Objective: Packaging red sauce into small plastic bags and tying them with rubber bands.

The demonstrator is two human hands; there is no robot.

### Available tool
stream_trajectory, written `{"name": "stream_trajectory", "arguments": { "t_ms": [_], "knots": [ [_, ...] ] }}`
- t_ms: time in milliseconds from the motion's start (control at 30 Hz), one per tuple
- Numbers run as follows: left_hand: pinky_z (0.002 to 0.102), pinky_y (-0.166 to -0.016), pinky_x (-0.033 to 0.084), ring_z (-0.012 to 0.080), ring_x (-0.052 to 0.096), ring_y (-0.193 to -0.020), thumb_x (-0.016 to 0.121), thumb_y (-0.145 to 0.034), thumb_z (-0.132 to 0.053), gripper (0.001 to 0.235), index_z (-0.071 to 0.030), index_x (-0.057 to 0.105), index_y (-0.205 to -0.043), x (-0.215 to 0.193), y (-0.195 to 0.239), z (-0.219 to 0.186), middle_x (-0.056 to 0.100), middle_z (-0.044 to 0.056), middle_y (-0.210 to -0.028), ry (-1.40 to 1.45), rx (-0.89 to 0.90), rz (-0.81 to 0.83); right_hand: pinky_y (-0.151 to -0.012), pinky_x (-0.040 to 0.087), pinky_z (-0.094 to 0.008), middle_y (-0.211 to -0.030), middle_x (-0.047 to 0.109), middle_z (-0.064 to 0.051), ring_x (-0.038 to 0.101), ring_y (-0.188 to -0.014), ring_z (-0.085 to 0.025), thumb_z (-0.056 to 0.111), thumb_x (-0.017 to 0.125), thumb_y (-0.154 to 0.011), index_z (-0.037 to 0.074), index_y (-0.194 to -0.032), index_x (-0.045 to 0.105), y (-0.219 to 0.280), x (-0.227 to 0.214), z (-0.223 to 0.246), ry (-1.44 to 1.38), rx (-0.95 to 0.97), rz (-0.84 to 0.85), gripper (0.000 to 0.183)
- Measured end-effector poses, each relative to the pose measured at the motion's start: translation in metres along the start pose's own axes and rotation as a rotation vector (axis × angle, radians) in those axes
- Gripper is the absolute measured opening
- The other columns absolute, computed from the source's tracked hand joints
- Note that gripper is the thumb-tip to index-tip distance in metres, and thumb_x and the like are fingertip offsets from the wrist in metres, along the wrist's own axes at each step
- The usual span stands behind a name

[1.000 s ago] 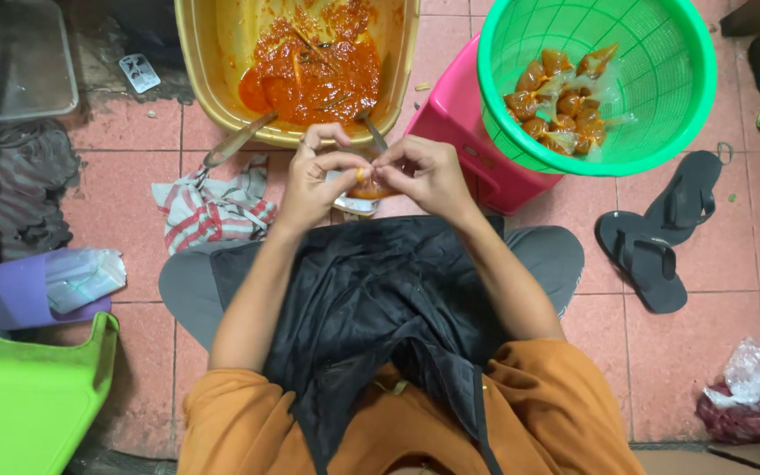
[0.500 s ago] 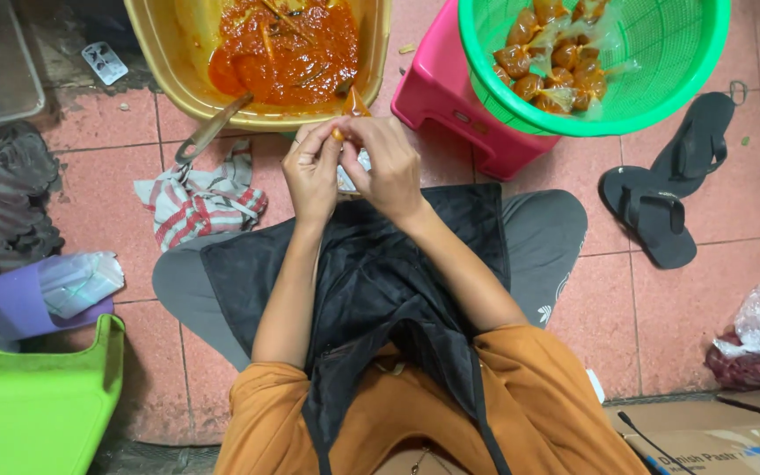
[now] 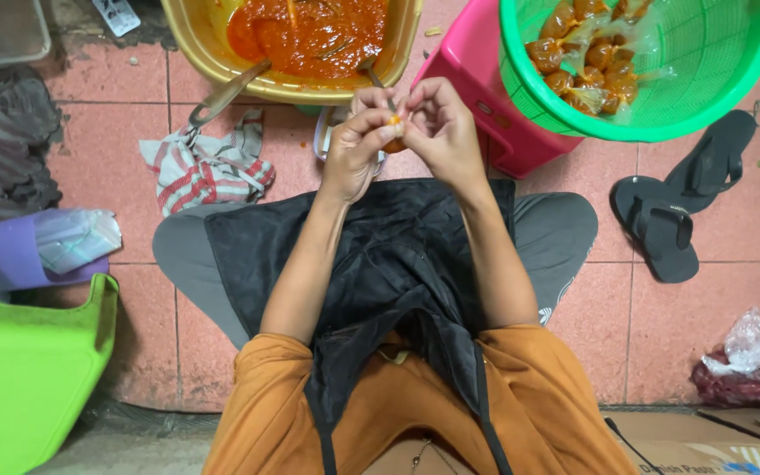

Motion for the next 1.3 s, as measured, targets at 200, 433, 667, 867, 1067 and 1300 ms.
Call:
{"name": "stream_trajectory", "arguments": {
  "t_ms": [200,433,667,867,1067,1300],
  "knots": [
    [0.032,-0.101,0.046,0.0194,0.05,-0.117,0.068,-0.104,-0.002,0.01,0.006,0.073,-0.105,-0.025,0.014,0.077,0.05,0.005,-0.123,0.406,-0.158,-0.306,-0.074,0.056,-0.033,-0.108,0.07,-0.012,0.067,-0.089,-0.024,0.0,0.078,-0.091,0.004,-0.117,0.066,0.017,0.034,0.067,0.996,-0.496,0.065,0.028],
    [0.03,-0.111,0.043,0.0156,0.052,-0.125,0.065,-0.101,-0.014,0.024,-0.004,0.066,-0.124,0.024,0.004,0.031,0.055,0.004,-0.128,-0.267,-0.013,-0.241,-0.083,0.055,-0.045,-0.104,0.064,-0.016,0.065,-0.095,-0.036,-0.009,0.069,-0.094,0.0,-0.111,0.063,0.025,0.011,0.07,1.11,-0.606,0.027,0.021],
    [0.036,-0.115,0.044,0.0253,0.055,-0.132,0.061,-0.11,-0.019,0.032,-0.003,0.063,-0.137,0.038,0.022,-0.041,0.057,0.013,-0.136,-0.578,0.115,0.181,-0.092,0.055,-0.044,-0.114,0.064,-0.016,0.066,-0.105,-0.035,-0.015,0.065,-0.094,0.0,-0.12,0.061,0.01,-0.004,0.116,1.195,-0.672,-0.095,0.03],
    [0.048,-0.087,0.054,0.0353,0.071,-0.101,0.061,-0.105,-0.039,0.041,0.0,0.073,-0.111,-0.237,0.076,-0.088,0.074,0.02,-0.107,-1.256,-0.403,-0.293,-0.092,0.056,-0.042,-0.112,0.069,-0.013,0.067,-0.105,-0.031,-0.003,0.067,-0.1,0.005,-0.12,0.065,-0.001,0.042,0.106,1.174,-0.53,0.153,0.021],
    [0.051,-0.075,0.054,0.0385,0.069,-0.086,0.069,-0.093,-0.042,0.042,0.0,0.075,-0.093,-0.375,0.098,-0.012,0.072,0.022,-0.093,-1.492,-0.631,-0.26,-0.089,0.056,-0.043,-0.108,0.073,-0.014,0.069,-0.103,-0.033,0.012,0.07,-0.099,0.007,-0.119,0.067,0.008,0.135,-0.004,0.982,-0.257,0.511,0.021],
    [0.038,-0.091,0.055,0.0232,0.066,-0.099,0.068,-0.102,-0.016,0.023,0.0,0.067,-0.119,-0.291,0.119,-0.11,0.071,0.013,-0.11,-0.922,-0.235,-0.244,-0.104,0.054,-0.04,-0.127,0.073,-0.009,0.07,-0.121,-0.033,0.024,0.066,-0.094,0.022,-0.127,0.075,-0.024,0.243,-0.209,0.767,0.079,0.503,0.035]
  ]
}}
Point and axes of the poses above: each hand's wrist, its own y-axis away from the middle knuckle, its own x-axis out of the palm, z = x × y, the point moved 5 cm from there along -y, towards the middle knuckle
